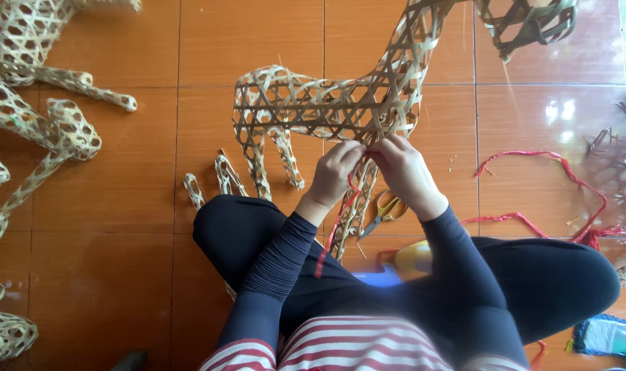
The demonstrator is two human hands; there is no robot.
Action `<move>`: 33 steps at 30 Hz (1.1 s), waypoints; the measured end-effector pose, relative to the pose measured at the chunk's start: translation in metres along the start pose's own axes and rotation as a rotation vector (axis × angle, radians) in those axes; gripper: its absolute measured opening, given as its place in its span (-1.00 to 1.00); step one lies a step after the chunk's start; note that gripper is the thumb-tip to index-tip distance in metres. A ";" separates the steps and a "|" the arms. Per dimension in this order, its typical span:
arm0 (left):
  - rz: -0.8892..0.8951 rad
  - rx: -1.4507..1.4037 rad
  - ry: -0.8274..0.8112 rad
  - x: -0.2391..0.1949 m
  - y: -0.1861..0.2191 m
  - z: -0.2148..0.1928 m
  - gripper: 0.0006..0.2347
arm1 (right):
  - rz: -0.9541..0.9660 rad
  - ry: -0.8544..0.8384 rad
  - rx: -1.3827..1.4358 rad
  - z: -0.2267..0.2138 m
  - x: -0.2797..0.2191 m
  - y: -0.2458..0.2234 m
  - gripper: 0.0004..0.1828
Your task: The person sits on the floor among woven bamboo animal figures and ties red ribbon around the legs of the figures, cutting the ribbon with scissors. They reposition and turn the figures to reach different legs and set finished ones aside.
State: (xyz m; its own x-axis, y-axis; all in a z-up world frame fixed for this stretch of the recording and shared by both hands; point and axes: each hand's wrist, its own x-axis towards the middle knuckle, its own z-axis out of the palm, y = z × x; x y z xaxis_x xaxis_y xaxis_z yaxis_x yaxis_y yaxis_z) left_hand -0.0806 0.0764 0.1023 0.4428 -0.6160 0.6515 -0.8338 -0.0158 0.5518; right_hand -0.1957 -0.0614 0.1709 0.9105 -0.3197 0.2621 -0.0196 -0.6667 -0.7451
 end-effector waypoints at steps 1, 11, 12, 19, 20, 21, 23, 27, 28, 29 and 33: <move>0.005 -0.014 -0.018 -0.001 -0.001 -0.003 -0.88 | -0.097 0.021 -0.131 -0.001 -0.001 0.003 -0.85; -0.293 -0.619 -0.276 0.016 -0.002 -0.034 -0.83 | 0.055 0.145 -0.161 0.016 -0.025 0.026 -0.93; -0.297 -0.618 -0.280 0.018 0.001 -0.032 -0.83 | 0.059 0.143 -0.157 0.021 -0.027 0.026 -0.93; -0.558 -0.801 -0.489 0.006 -0.011 -0.011 -0.84 | 0.306 0.329 0.814 0.046 -0.036 0.038 -0.95; -0.548 -0.815 -0.480 0.004 -0.013 -0.013 -0.86 | 0.356 0.286 0.959 0.047 -0.036 0.039 -0.95; -0.547 -0.812 -0.479 0.004 -0.011 -0.012 -0.86 | 0.354 0.285 0.961 0.044 -0.036 0.040 -0.95; -0.335 -0.487 -0.448 0.000 -0.006 -0.009 -0.92 | 0.132 0.073 0.331 0.039 -0.038 0.042 -0.93; -0.105 -0.078 -0.345 0.003 0.012 -0.006 -0.89 | 0.011 -0.093 -0.135 0.020 -0.021 0.003 -0.85; -0.147 -0.006 -0.383 0.001 0.013 -0.002 -0.86 | -0.022 -0.137 -0.296 0.018 -0.019 -0.004 -0.81; -0.191 0.067 -0.423 -0.003 0.014 0.000 -0.83 | -0.056 -0.182 -0.454 0.017 -0.017 -0.012 -0.76; -0.277 0.090 -0.445 0.000 0.017 -0.003 -0.90 | -0.054 -0.161 -0.525 0.022 -0.023 -0.012 -0.74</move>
State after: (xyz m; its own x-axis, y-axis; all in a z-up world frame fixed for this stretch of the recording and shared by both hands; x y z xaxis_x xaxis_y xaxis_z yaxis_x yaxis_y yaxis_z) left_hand -0.0934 0.0786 0.1134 0.4842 -0.8534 0.1932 -0.7392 -0.2808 0.6122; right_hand -0.2079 -0.0316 0.1602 0.9668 -0.1964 0.1636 -0.1371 -0.9387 -0.3164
